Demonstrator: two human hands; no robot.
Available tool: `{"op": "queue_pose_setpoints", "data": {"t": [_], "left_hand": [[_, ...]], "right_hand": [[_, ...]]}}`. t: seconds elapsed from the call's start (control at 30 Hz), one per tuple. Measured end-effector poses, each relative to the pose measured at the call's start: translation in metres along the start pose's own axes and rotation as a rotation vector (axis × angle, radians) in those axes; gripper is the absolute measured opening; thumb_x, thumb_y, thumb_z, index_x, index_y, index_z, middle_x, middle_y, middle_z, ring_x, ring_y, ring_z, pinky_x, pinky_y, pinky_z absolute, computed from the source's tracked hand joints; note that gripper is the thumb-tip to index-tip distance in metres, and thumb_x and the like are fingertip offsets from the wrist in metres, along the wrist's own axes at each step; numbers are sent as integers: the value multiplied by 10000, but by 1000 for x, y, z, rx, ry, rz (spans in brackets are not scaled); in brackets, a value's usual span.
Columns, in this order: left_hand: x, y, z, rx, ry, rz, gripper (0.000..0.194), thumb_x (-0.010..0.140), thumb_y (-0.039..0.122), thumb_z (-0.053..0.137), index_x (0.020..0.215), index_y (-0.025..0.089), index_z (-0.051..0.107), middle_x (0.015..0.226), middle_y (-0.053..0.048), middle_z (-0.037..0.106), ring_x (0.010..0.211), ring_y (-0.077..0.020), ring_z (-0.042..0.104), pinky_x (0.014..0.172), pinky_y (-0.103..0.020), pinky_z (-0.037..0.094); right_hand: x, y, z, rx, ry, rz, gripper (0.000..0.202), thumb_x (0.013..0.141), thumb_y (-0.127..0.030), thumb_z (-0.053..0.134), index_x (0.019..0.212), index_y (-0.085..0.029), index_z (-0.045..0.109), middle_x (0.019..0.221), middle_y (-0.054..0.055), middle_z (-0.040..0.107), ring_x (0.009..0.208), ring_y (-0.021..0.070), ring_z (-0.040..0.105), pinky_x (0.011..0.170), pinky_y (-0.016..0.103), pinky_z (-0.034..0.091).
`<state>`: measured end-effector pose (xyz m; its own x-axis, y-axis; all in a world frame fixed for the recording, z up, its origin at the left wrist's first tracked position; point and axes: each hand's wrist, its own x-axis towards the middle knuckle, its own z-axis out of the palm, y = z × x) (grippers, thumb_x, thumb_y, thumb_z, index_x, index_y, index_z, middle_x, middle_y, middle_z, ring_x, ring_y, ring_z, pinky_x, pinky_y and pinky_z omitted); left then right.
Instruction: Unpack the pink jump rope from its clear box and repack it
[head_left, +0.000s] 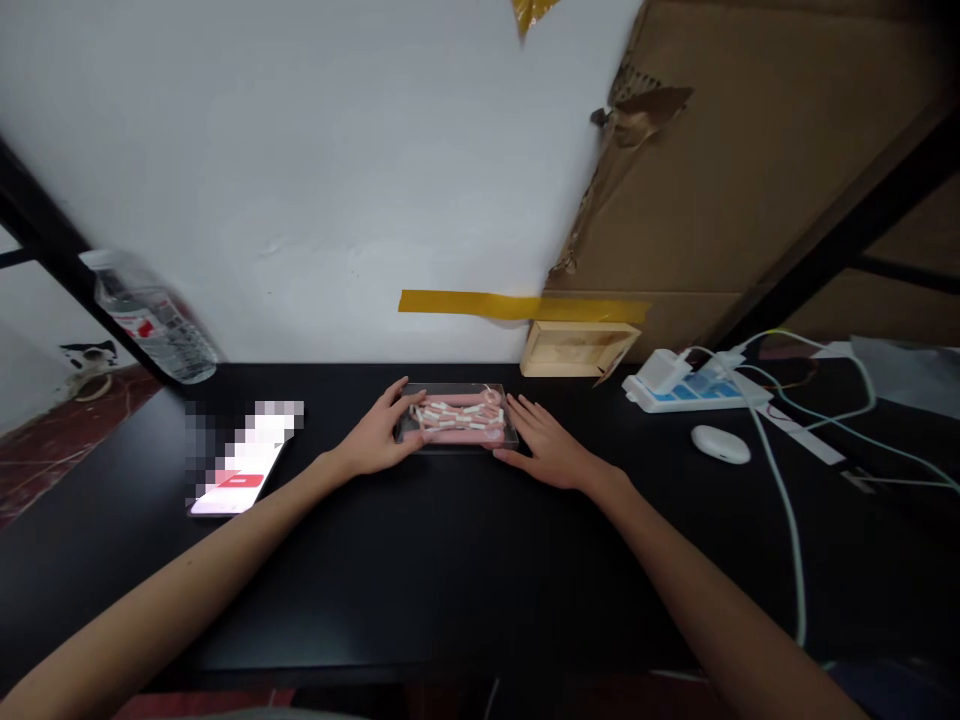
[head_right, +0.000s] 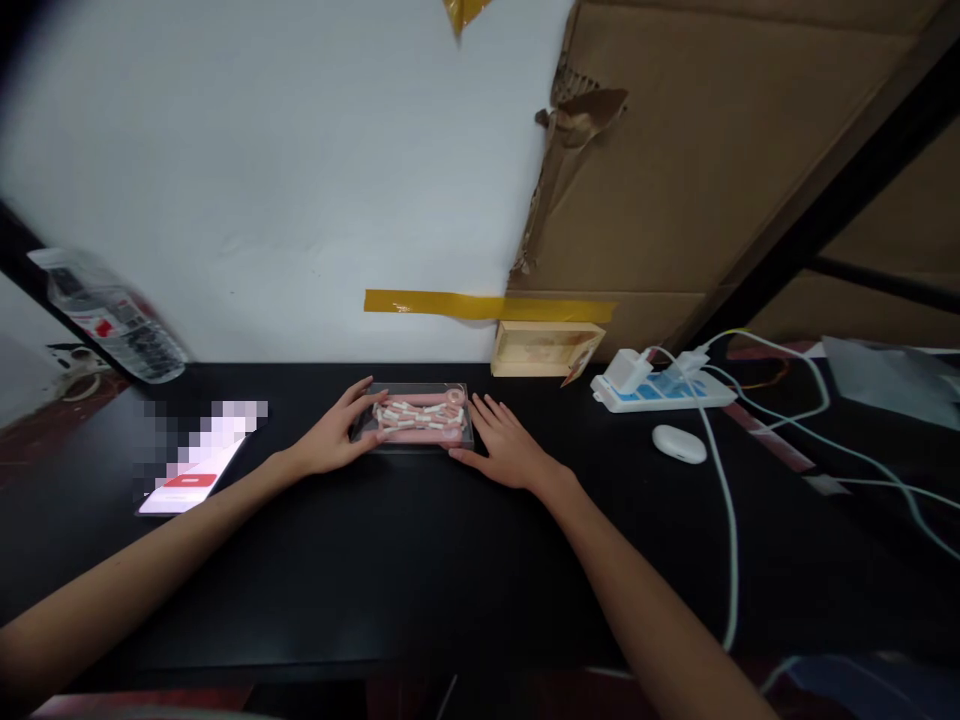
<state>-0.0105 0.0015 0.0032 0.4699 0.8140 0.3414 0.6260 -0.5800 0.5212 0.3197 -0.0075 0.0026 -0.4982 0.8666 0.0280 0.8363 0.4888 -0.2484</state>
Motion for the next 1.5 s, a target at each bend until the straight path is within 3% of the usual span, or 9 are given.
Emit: {"op": "queue_pose_setpoints", "data": {"t": [0.13, 0.3, 0.37, 0.47, 0.73, 0.87, 1.0, 1.2, 1.5], "left_hand": [[3, -2, -4, 18, -18, 3, 630, 924, 549, 559, 1433, 190, 466, 1596, -172, 311, 1493, -359, 278, 1172, -536, 329], [20, 13, -15, 148, 117, -74, 464, 932, 468, 525, 1280, 163, 559, 1492, -179, 449, 1471, -375, 307, 1163, -579, 320], [27, 25, -15, 169, 62, 10, 495, 948, 478, 496, 1316, 151, 548, 1484, -187, 459, 1449, -354, 353, 1159, -545, 339], [31, 37, -9, 251, -85, 76, 587, 943, 569, 489, 1410, 213, 504, 1546, -155, 418, 1476, -398, 288, 1160, -635, 261], [16, 34, -1, 310, -171, 111, 736, 909, 724, 461, 1499, 285, 426, 1616, -106, 336, 1476, -420, 281, 1179, -643, 160], [16, 36, -4, 371, -209, 128, 782, 907, 752, 426, 1519, 266, 395, 1615, -127, 330, 1483, -400, 275, 1183, -621, 167], [17, 37, -4, 392, -214, 132, 781, 917, 740, 420, 1520, 245, 395, 1609, -149, 334, 1482, -399, 278, 1177, -624, 176], [17, 35, -3, 306, -185, 150, 753, 898, 725, 489, 1500, 278, 419, 1601, -121, 360, 1474, -397, 298, 1184, -629, 164], [18, 34, -4, 284, -186, 157, 735, 885, 705, 531, 1487, 293, 437, 1608, -104, 350, 1474, -405, 297, 1185, -635, 170]], "right_hand": [[0, -3, 2, -18, 10, -2, 1024, 886, -830, 305, 1622, -145, 111, 1661, 155, 174, 1537, 363, 130, 1237, 569, 193], [-3, -12, -2, 13, 8, -56, 984, 902, -798, 354, 1628, -193, 78, 1669, 129, 179, 1538, 360, 140, 1241, 566, 185], [-4, -15, -5, 57, 8, -71, 1031, 893, -792, 394, 1626, -167, 26, 1672, 145, 158, 1536, 360, 152, 1244, 552, 195], [-6, -15, -7, 122, 42, -82, 1049, 897, -767, 437, 1624, -160, -16, 1674, 161, 144, 1530, 361, 189, 1238, 557, 225], [-7, -9, -9, 128, 83, -58, 815, 886, -724, 527, 1541, -256, 404, 1628, 133, 333, 1502, 353, 297, 1204, 575, 300], [-7, -12, -13, 122, 86, -79, 898, 856, -720, 579, 1569, -224, 347, 1635, 153, 313, 1497, 339, 314, 1205, 547, 310], [-6, -11, -11, 117, 105, -110, 773, 849, -688, 618, 1487, -272, 489, 1613, 123, 369, 1479, 347, 350, 1189, 578, 327], [-4, -12, -3, 79, 117, -43, 910, 790, -748, 635, 1490, -188, 483, 1566, 188, 427, 1466, 377, 364, 1187, 587, 326], [-13, 0, -22, 176, 129, -112, 698, 932, -621, 533, 1510, -237, 453, 1503, 137, 527, 1384, 336, 497, 1138, 573, 418]]}}
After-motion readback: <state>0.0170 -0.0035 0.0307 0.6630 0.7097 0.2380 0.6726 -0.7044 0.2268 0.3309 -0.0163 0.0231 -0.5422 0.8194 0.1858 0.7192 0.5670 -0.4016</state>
